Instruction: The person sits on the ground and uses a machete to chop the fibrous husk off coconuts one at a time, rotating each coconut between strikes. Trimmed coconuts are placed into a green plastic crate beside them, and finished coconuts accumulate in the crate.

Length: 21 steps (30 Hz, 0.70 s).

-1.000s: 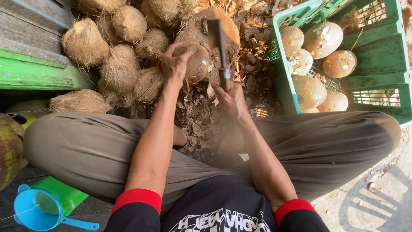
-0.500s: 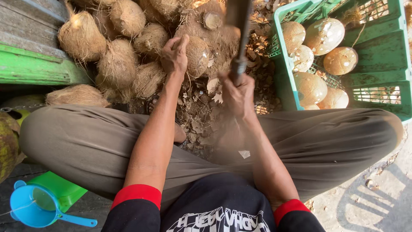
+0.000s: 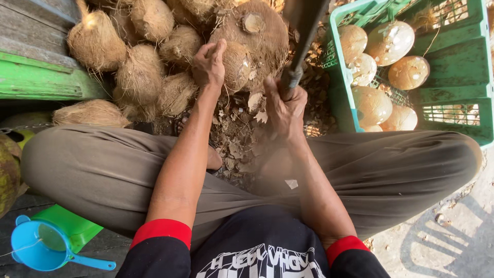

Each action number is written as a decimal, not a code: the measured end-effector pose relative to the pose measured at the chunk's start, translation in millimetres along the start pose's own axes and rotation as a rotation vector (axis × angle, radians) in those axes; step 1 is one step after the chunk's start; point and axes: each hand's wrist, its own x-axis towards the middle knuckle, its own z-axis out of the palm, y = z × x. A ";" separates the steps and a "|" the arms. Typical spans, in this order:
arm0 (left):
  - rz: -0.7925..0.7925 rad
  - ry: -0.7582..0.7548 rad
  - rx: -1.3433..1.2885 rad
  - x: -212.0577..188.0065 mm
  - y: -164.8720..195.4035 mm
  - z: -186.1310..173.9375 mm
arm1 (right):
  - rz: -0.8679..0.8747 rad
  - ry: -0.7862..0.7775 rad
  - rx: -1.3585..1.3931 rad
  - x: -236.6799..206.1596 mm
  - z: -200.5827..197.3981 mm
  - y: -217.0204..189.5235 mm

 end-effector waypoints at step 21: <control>-0.138 -0.062 -0.003 -6.9 -3.9 10.5 | 0.416 -0.011 -0.461 12.1 -21.9 52.4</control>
